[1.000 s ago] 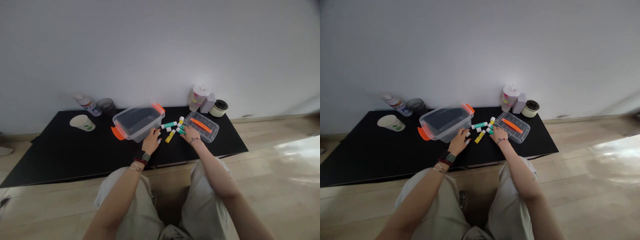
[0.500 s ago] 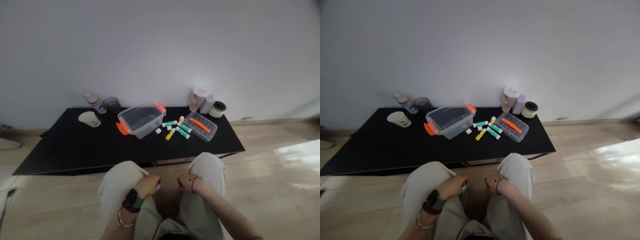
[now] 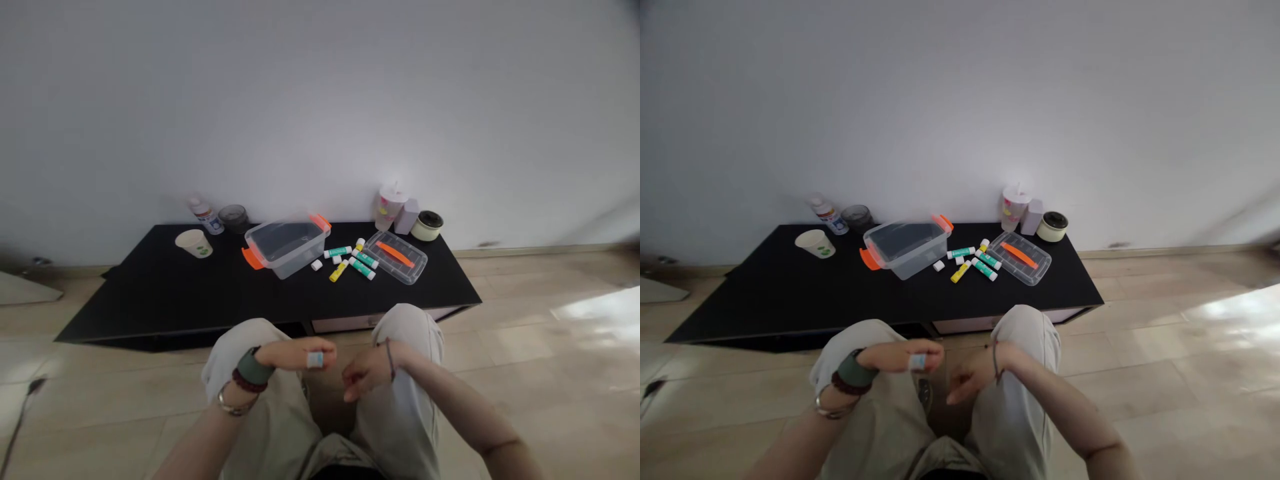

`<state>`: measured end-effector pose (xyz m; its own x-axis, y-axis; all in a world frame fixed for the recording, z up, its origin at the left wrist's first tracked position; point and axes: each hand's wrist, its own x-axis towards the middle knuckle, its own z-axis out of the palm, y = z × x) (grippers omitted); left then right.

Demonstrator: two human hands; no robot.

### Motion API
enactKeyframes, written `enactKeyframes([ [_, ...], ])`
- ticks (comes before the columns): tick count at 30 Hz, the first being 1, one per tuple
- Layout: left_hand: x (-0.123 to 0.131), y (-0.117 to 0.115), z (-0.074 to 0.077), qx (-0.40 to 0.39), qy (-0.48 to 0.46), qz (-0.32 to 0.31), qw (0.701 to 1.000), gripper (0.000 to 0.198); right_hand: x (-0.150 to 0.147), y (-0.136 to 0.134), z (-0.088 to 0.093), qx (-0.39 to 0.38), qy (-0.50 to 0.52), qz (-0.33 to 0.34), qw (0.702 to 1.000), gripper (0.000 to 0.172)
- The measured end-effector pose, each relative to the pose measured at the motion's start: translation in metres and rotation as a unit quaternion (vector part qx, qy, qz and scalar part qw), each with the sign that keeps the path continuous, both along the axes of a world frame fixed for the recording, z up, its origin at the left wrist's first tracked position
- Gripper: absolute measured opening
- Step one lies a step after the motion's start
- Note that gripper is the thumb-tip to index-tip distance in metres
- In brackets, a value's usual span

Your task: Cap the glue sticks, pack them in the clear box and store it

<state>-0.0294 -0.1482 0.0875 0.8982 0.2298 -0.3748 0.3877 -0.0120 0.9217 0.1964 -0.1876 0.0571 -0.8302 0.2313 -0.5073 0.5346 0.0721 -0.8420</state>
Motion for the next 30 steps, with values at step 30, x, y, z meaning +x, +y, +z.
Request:
enactKeyframes([
  [30,0.004,0.134,-0.004,-0.379,-0.236,0.383,0.808,0.071,0.051,0.147,0.003,-0.287,0.361,-0.433,0.774,0.075],
])
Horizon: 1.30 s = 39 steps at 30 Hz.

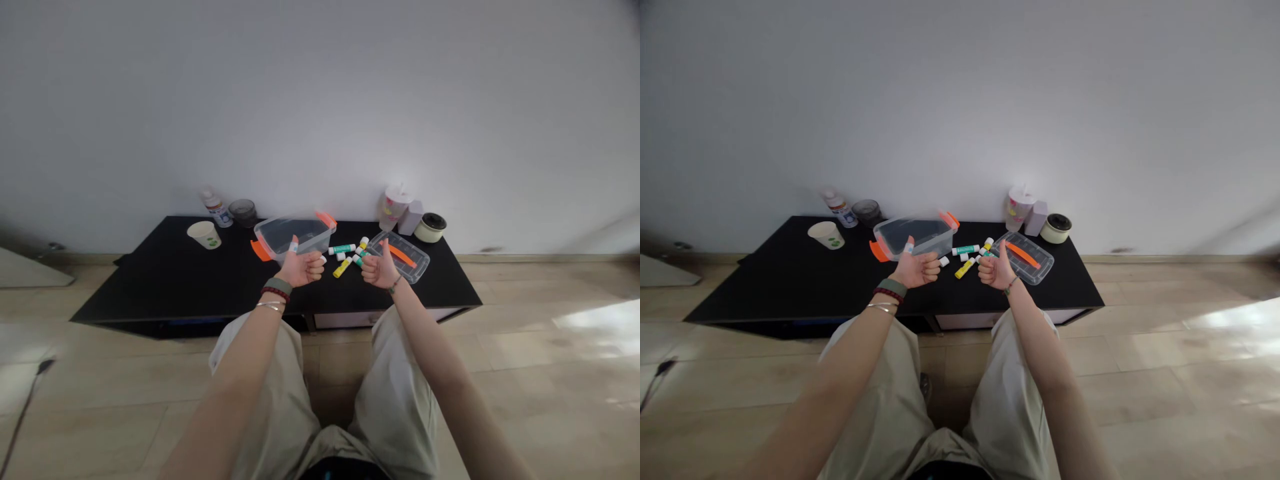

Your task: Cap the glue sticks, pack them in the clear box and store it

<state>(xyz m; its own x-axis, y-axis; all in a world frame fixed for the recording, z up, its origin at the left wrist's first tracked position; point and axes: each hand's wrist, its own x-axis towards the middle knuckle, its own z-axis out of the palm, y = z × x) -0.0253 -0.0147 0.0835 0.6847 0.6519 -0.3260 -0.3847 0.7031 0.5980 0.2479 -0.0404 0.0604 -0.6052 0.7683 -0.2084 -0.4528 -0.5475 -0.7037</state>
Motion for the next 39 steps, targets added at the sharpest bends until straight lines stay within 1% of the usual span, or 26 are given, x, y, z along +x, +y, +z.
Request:
enactKeyframes([
  [6,0.000,0.003,0.000,-0.006,-0.002,-0.002,1.000,0.071,-0.002,0.003,-0.002,-0.006,-0.014,-0.003,1.000,0.073],
  [10,0.002,0.014,-0.002,0.015,0.013,-0.020,1.000,0.071,-0.004,0.009,0.001,0.006,-0.029,-0.014,0.999,0.071],
  [12,0.006,0.021,-0.008,0.047,0.042,-0.034,0.997,0.070,-0.007,0.016,0.005,0.025,-0.066,-0.049,0.996,0.069],
  [13,0.008,0.025,-0.012,0.070,0.071,-0.035,0.994,0.068,-0.010,0.020,0.007,0.042,-0.107,-0.078,0.990,0.068],
  [14,0.011,0.028,-0.018,0.099,0.115,-0.030,0.988,0.065,-0.013,0.025,0.009,0.065,-0.166,-0.113,0.977,0.065],
  [15,0.014,0.030,-0.025,0.133,0.173,-0.022,0.976,0.061,-0.016,0.030,0.010,0.098,-0.244,-0.149,0.953,0.061],
  [16,0.017,0.032,-0.032,0.172,0.239,-0.016,0.956,0.055,-0.019,0.034,0.010,0.141,-0.337,-0.178,0.914,0.055],
  [17,0.019,0.033,-0.039,0.216,0.306,-0.014,0.927,0.049,-0.022,0.038,0.010,0.188,-0.437,-0.193,0.858,0.047],
  [18,0.021,0.033,-0.046,0.263,0.369,-0.015,0.891,0.043,-0.025,0.040,0.009,0.232,-0.536,-0.191,0.789,0.039],
  [19,0.022,0.032,-0.052,0.313,0.423,-0.020,0.850,0.037,-0.027,0.042,0.008,0.265,-0.624,-0.171,0.715,0.030],
  [20,0.023,0.031,-0.056,0.360,0.469,-0.029,0.806,0.031,-0.029,0.042,0.006,0.282,-0.697,-0.139,0.644,0.022],
  [21,0.024,0.029,-0.059,0.403,0.506,-0.040,0.762,0.027,-0.030,0.042,0.004,0.283,-0.753,-0.104,0.585,0.017],
  [22,0.024,0.027,-0.059,0.439,0.539,-0.053,0.717,0.023,-0.031,0.040,0.002,0.274,-0.793,-0.072,0.540,0.017],
  [23,0.025,0.024,-0.058,0.466,0.569,-0.068,0.675,0.020,-0.031,0.039,-0.001,0.259,-0.820,-0.046,0.508,0.020],
  [24,0.026,0.022,-0.055,0.486,0.594,-0.087,0.635,0.018,-0.031,0.038,-0.003,0.244,-0.838,-0.021,0.487,0.025],
  [26,0.029,0.016,-0.047,0.512,0.633,-0.120,0.568,0.018,-0.030,0.036,-0.006,0.214,-0.859,0.027,0.464,0.033],
  [27,0.030,0.014,-0.042,0.520,0.646,-0.131,0.543,0.019,-0.030,0.036,-0.007,0.201,-0.865,0.051,0.457,0.036],
  [28,0.032,0.012,-0.038,0.526,0.653,-0.139,0.526,0.020,-0.030,0.036,-0.007,0.189,-0.869,0.071,0.452,0.038],
  [29,0.033,0.010,-0.034,0.530,0.656,-0.145,0.517,0.021,-0.029,0.037,-0.007,0.180,-0.871,0.088,0.449,0.038],
  [31,0.034,0.007,-0.028,0.529,0.654,-0.149,0.519,0.022,-0.027,0.038,-0.004,0.176,-0.873,0.106,0.443,0.036],
  [33,0.034,0.006,-0.027,0.517,0.645,-0.142,0.545,0.024,-0.024,0.037,0.001,0.181,-0.873,0.098,0.442,0.034],
  [34,0.035,0.006,-0.027,0.508,0.635,-0.135,0.566,0.026,-0.023,0.035,0.004,0.184,-0.872,0.084,0.445,0.033],
  [35,0.036,0.006,-0.029,0.499,0.618,-0.124,0.595,0.027,-0.022,0.033,0.006,0.187,-0.869,0.064,0.454,0.032],
  [36,0.037,0.006,-0.031,0.488,0.592,-0.111,0.632,0.029,-0.021,0.030,0.008,0.195,-0.859,0.038,0.472,0.032],
  [37,0.039,0.006,-0.034,0.471,0.558,-0.095,0.677,0.031,-0.022,0.027,0.009,0.206,-0.841,0.011,0.500,0.031],
  [39,0.044,0.006,-0.039,0.403,0.465,-0.063,0.786,0.037,-0.026,0.022,0.007,0.250,-0.775,-0.029,0.579,0.030],
])
